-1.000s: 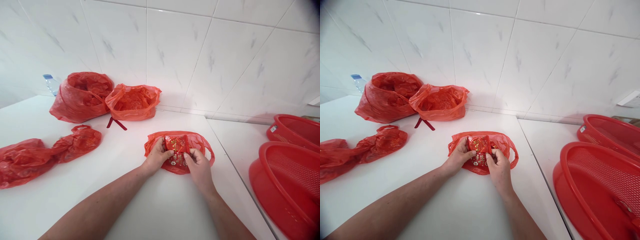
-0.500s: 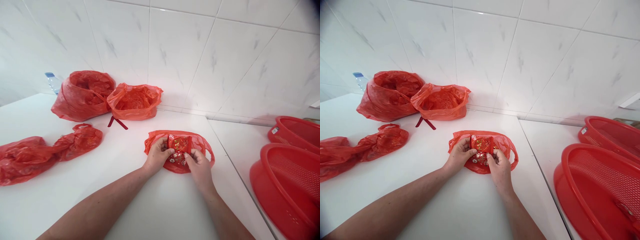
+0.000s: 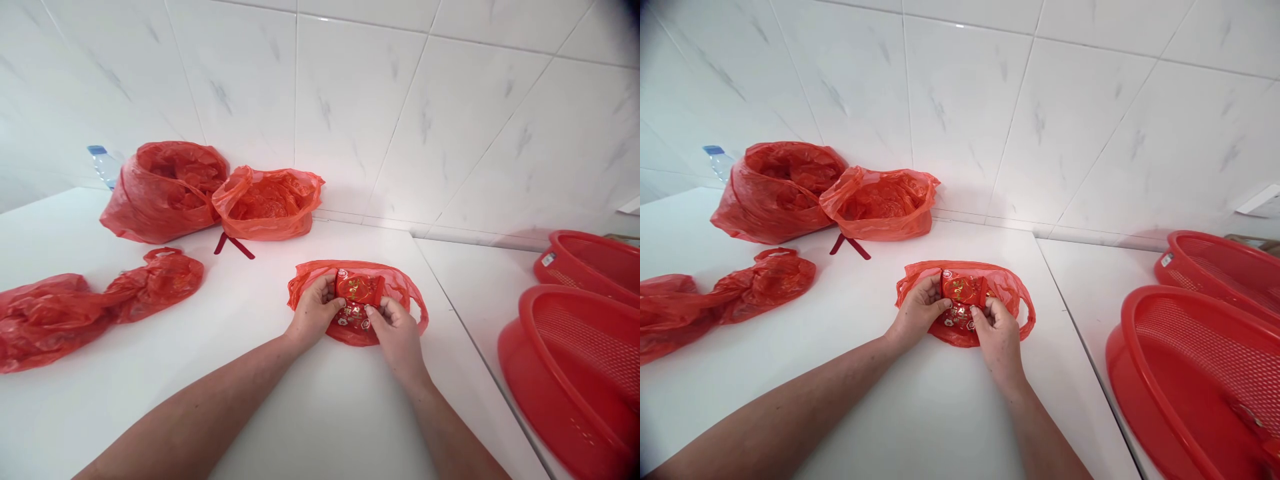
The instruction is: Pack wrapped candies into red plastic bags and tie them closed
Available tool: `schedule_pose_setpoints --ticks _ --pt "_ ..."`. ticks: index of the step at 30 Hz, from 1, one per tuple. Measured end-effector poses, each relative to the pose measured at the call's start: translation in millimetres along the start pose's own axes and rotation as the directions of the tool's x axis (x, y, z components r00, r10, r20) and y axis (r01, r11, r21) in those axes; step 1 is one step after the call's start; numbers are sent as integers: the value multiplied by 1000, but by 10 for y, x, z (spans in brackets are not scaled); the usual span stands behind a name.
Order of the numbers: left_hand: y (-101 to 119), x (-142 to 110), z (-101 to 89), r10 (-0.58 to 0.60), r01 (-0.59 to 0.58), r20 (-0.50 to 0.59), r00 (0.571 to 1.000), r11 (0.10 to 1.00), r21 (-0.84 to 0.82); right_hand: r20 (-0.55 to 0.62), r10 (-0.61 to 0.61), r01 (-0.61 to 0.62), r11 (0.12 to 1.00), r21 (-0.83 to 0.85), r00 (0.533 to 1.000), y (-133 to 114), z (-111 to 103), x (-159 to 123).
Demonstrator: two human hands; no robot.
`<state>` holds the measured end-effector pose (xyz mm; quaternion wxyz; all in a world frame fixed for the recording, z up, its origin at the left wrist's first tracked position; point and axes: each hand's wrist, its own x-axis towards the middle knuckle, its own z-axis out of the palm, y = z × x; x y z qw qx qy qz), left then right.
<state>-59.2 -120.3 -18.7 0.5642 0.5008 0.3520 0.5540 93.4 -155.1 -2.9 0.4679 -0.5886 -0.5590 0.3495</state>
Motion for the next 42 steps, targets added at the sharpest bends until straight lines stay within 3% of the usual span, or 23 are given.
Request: schedule_pose_setpoints --ticks 10,23,28,35,42 --pt "108 -11 -10 -73 74 -22 997 996 51 -4 -27 27 999 16 1000 -12 -15 -18" --pt "133 -19 -18 -71 71 -7 997 997 34 -24 -37 37 999 3 999 25 -16 -8" --pt "68 -23 -26 -29 29 18 999 1000 -3 -26 -38 39 999 16 999 27 -14 -13" --pt "-12 -14 -46 29 -26 -21 999 990 136 -21 -35 35 998 48 999 10 -14 -19" --pt "82 -22 -19 -15 16 -6 1000 999 38 -28 -32 33 999 34 999 -2 -23 -24"
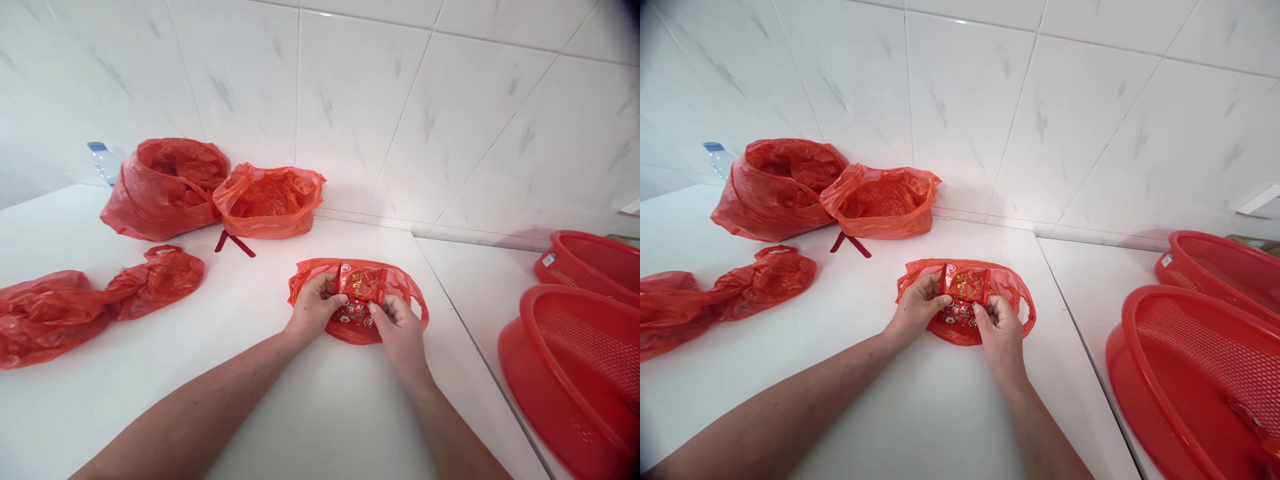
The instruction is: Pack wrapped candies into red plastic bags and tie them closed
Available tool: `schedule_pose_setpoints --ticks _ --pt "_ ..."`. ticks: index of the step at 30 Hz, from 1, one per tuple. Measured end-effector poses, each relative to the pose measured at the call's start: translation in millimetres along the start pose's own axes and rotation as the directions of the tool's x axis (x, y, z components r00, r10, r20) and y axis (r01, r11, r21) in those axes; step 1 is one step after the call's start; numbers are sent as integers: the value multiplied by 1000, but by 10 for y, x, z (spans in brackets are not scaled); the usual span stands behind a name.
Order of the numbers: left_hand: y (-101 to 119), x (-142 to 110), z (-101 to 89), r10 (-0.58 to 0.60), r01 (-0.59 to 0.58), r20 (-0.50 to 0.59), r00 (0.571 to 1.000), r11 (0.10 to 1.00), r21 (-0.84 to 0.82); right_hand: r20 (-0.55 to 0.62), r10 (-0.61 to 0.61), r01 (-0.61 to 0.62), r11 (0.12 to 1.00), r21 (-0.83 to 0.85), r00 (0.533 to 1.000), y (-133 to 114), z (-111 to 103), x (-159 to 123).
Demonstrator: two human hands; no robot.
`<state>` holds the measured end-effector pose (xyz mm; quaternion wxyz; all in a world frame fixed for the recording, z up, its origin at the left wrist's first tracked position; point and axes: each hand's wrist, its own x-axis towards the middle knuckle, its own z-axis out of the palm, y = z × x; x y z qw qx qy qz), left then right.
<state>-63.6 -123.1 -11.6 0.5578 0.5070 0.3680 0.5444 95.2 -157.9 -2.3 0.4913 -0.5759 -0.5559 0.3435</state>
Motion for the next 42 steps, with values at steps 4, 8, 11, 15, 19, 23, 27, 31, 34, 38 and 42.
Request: schedule_pose_setpoints --ticks 4,8,11,15,19,23,27,31,34,38,42 --pt "28 -10 5 -18 18 9 1000 999 -41 -8 -3 3 1000 26 1000 1 1 1" --pt "21 -16 9 -18 18 8 1000 998 -61 -22 -8 8 1000 23 1000 7 -2 8" --pt "9 -16 12 -6 7 16 1000 998 -63 -21 -9 10 1000 2 1000 7 -1 12" --pt "8 -10 15 -3 4 20 1000 999 -49 -23 -13 13 1000 -2 1000 9 7 14" --pt "4 -5 2 1 0 52 999 1000 -16 -20 16 -16 1000 16 1000 22 17 9" --pt "-31 -7 -26 10 -12 56 998 999 37 -8 22 -22 999 25 1000 39 21 4" --pt "-42 -11 -27 31 -33 56 998 999 33 -1 17 -17 999 45 1000 41 25 5" --pt "-7 -16 -1 25 -22 85 996 999 -39 -5 12 -12 999 41 1000 19 31 4" --pt "-1 -13 2 1 5 93 996 998 -66 -10 16 -16 999 36 1000 -4 31 -1" --pt "-17 -2 -10 -21 25 67 998 998 -64 12 17 -17 999 40 1000 -18 23 -8" --pt "-15 2 -3 -29 33 45 999 996 -77 42 21 -21 1000 4 999 -7 17 -11"
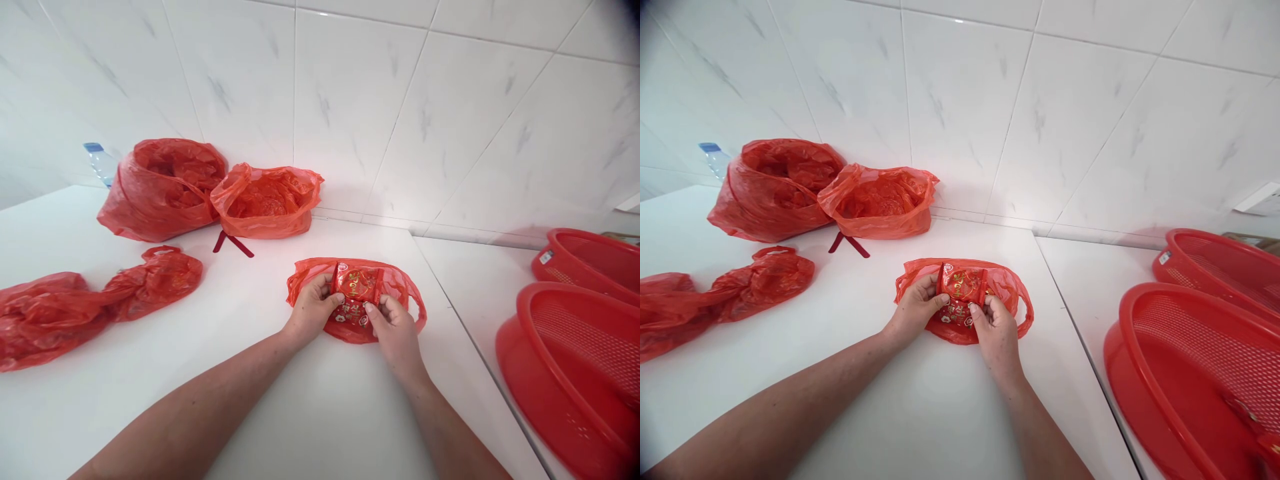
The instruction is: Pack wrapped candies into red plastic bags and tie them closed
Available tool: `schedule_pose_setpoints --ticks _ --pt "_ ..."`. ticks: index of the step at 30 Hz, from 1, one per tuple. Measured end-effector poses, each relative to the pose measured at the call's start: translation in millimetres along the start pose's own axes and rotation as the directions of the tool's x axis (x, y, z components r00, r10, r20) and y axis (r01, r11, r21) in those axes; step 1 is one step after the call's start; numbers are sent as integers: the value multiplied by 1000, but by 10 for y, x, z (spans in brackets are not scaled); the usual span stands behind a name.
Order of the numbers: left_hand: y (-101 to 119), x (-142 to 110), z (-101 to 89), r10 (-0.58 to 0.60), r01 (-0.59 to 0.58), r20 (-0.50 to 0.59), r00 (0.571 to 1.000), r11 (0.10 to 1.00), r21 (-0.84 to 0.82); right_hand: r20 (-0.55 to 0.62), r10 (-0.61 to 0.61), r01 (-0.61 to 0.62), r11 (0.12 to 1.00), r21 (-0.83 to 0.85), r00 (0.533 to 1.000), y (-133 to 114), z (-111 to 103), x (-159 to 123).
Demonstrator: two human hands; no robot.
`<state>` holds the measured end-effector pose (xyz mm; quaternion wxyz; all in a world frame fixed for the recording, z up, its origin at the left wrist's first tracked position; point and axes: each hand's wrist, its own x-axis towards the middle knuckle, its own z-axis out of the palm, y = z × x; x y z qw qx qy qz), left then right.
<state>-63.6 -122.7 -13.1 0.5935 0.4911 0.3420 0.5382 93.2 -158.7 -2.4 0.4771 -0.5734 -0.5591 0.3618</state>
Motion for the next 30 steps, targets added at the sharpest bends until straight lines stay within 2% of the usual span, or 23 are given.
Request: schedule_pose_setpoints --ticks 4,17,30 --pt "0 2 8 3 -3 -7 1000 1000 -8 27 -6 7 999 -52 1000 13 -1 0" --pt "-3 -49 18 29 -31 75 997 999 25 25 -2 3 998 -67 1000 38 3 11" --pt "-28 -35 -11 22 -26 34 999 992 121 51 -15 21 993 -118 999 22 29 -5"
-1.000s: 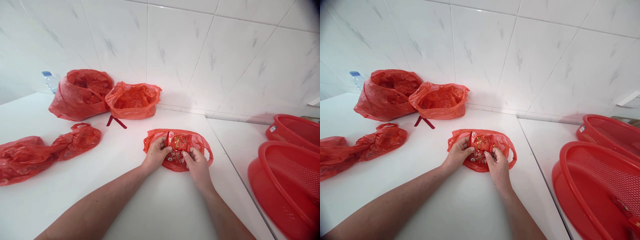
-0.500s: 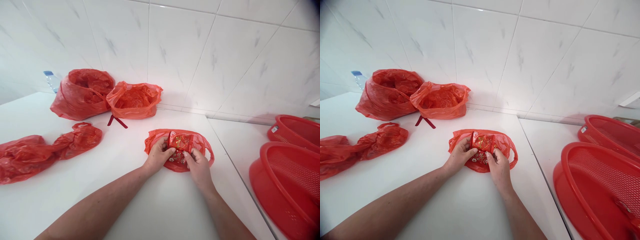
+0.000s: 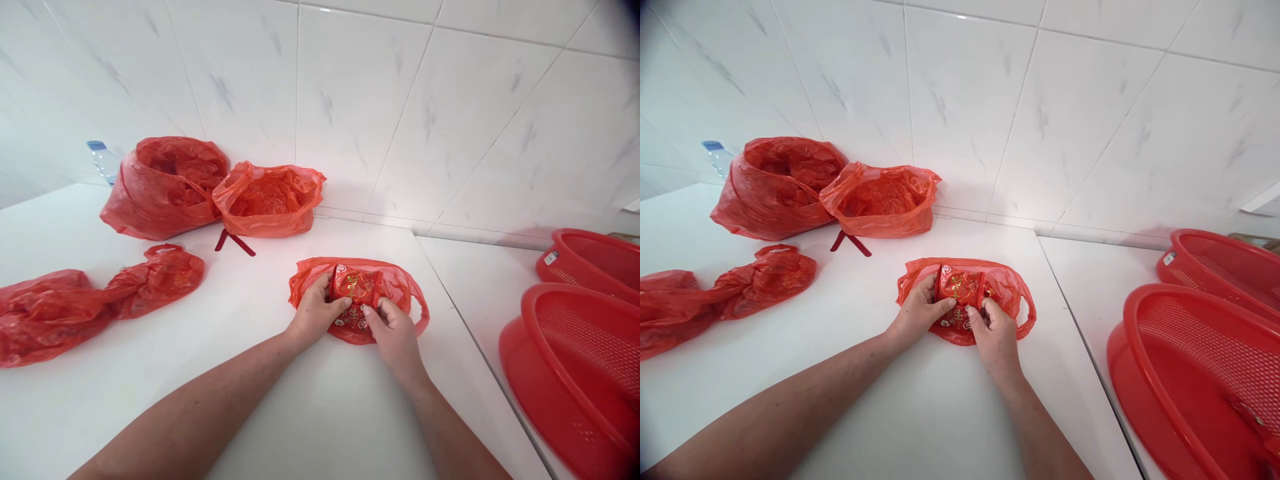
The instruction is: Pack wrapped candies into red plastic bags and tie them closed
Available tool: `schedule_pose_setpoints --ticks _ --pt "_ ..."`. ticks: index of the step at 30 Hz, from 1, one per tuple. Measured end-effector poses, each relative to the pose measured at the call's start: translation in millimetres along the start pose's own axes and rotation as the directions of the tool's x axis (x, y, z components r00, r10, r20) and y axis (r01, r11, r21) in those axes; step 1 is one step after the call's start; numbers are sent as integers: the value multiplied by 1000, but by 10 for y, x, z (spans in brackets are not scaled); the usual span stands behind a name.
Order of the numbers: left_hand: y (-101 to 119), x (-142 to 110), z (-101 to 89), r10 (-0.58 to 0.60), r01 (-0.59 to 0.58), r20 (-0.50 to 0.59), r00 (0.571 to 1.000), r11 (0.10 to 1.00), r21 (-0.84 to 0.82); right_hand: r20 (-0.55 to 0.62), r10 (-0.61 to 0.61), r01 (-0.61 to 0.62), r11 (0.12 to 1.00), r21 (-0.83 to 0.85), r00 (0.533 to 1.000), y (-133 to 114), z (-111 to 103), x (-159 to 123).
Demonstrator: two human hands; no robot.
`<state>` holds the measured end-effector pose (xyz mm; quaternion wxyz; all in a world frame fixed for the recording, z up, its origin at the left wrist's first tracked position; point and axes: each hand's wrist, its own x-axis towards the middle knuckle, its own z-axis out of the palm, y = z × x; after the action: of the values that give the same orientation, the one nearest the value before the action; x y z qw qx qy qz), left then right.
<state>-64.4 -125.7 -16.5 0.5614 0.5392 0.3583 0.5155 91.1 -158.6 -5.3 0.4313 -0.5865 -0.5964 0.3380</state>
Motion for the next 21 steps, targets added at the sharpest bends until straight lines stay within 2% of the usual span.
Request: schedule_pose_setpoints --ticks 21 --pt "47 -25 20 12 -10 -26 1000 998 68 10 2 -2 1000 7 1000 -2 -1 -8"
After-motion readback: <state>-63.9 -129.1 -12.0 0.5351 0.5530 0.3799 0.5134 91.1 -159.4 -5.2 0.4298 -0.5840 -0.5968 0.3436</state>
